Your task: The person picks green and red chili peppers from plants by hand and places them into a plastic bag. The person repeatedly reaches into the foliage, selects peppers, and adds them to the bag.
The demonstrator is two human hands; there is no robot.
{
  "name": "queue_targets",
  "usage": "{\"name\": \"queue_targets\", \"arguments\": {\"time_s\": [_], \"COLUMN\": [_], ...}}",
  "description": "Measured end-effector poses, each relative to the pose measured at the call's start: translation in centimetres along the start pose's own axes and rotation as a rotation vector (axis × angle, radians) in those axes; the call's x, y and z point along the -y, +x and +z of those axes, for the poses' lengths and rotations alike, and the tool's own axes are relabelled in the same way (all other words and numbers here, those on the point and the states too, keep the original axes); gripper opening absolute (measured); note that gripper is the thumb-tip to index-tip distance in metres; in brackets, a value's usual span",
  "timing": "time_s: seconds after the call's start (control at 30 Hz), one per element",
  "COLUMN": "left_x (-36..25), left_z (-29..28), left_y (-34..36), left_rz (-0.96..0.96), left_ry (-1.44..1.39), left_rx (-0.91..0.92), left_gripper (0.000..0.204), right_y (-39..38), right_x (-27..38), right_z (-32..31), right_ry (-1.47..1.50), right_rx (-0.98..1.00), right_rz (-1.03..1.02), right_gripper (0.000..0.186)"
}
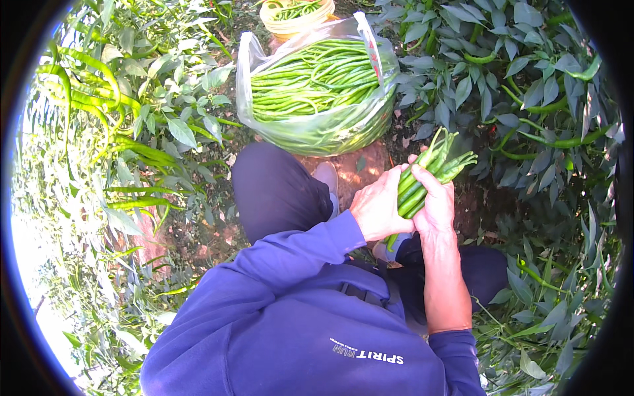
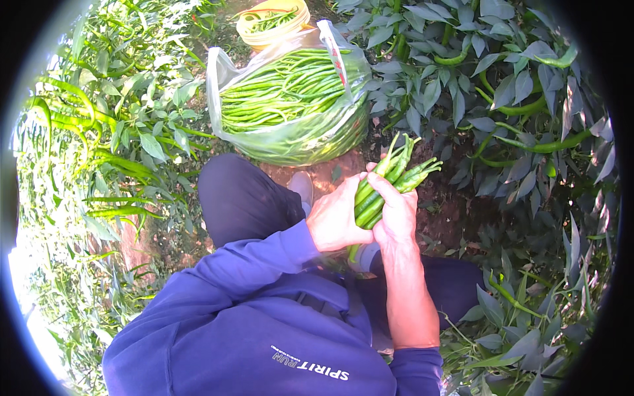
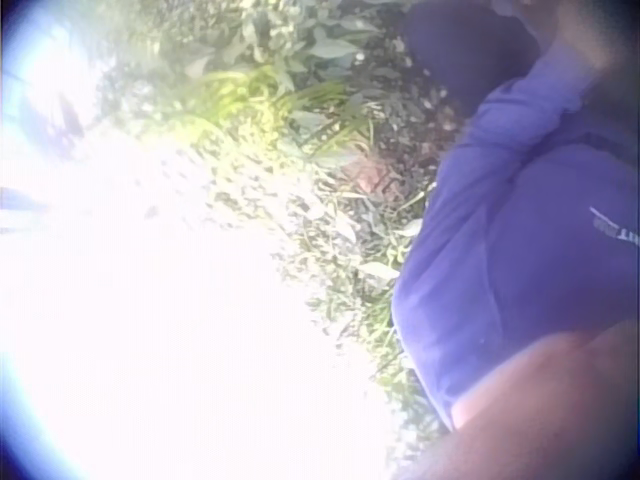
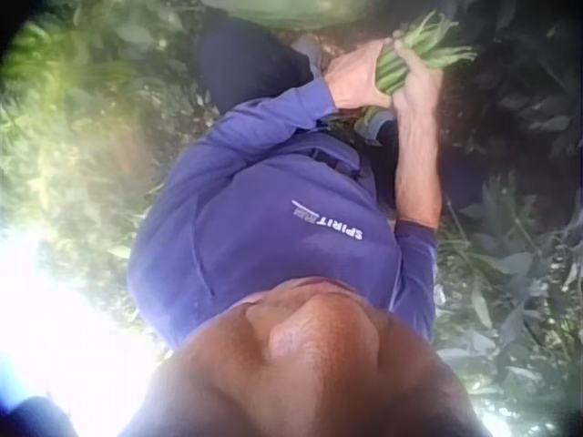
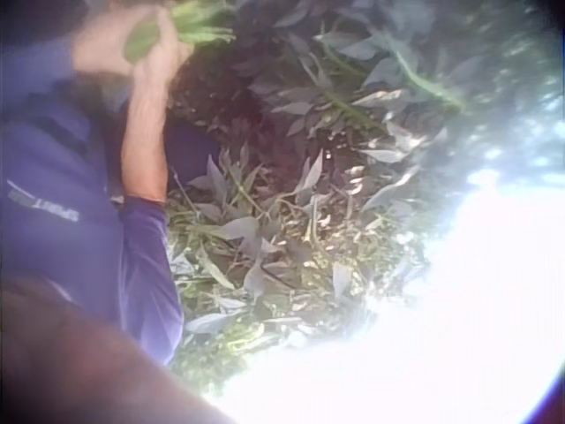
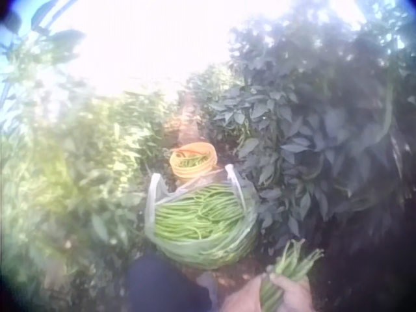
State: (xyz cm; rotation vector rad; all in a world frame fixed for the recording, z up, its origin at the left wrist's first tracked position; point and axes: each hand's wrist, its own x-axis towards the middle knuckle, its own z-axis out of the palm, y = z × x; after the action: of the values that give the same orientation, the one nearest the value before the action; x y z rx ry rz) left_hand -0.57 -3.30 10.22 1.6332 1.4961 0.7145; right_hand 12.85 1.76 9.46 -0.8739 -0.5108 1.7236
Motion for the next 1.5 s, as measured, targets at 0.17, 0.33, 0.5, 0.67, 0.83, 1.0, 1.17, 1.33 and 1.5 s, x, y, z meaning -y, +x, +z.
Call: {"name": "queue_targets", "arguments": {"time_s": [0.17, 0.33, 0.5, 0.67, 0.83, 1.0, 1.17, 1.33, 1.5], "left_x": [1.4, 1.9, 1.1, 0.9, 1.2, 1.1, 4.3, 9.5, 11.4], "left_z": [-1.5, -2.3, -5.1, -8.5, -15.2, -25.0, -28.0, -25.7, -23.5], "left_y": [1.4, 2.2, 2.2, 2.6, 3.8, 4.4, 7.6, 11.0, 15.1], "left_rz": [0.033, 0.143, 0.080, 0.097, 0.133, 0.157, 0.138, -0.032, -0.169], "left_ry": [-0.411, -0.912, -0.796, -0.773, -0.585, -0.464, 0.115, 0.488, 0.605], "left_rx": [0.088, 0.129, 0.032, -0.124, -0.261, -0.492, -0.476, -0.261, -0.068], "left_gripper": [0.121, 0.122, 0.082, 0.065, 0.058, 0.046, 0.061, 0.069, 0.070], "right_y": [0.6, 1.7, 3.2, 4.9, 7.9, 15.4, 23.4, 26.9, 26.7], "right_x": [0.8, 1.4, 1.4, 1.7, 2.4, 3.0, 1.8, 1.8, 4.7], "right_z": [2.5, 4.6, 7.8, 12.5, 16.9, 17.1, 14.8, 12.6, 9.6], "right_ry": [-0.045, -0.020, -0.105, -0.269, -0.298, -0.853, -1.370, -1.173, -0.534], "right_rx": [-0.082, 0.094, 0.206, 0.328, 0.542, 0.157, 0.082, 0.186, 0.072], "right_rz": [0.065, 0.051, 0.029, -0.035, -0.233, -0.656, -0.393, -0.066, 0.001], "right_gripper": [0.045, 0.026, 0.030, 0.041, 0.064, 0.090, 0.108, 0.047, 0.017]}}
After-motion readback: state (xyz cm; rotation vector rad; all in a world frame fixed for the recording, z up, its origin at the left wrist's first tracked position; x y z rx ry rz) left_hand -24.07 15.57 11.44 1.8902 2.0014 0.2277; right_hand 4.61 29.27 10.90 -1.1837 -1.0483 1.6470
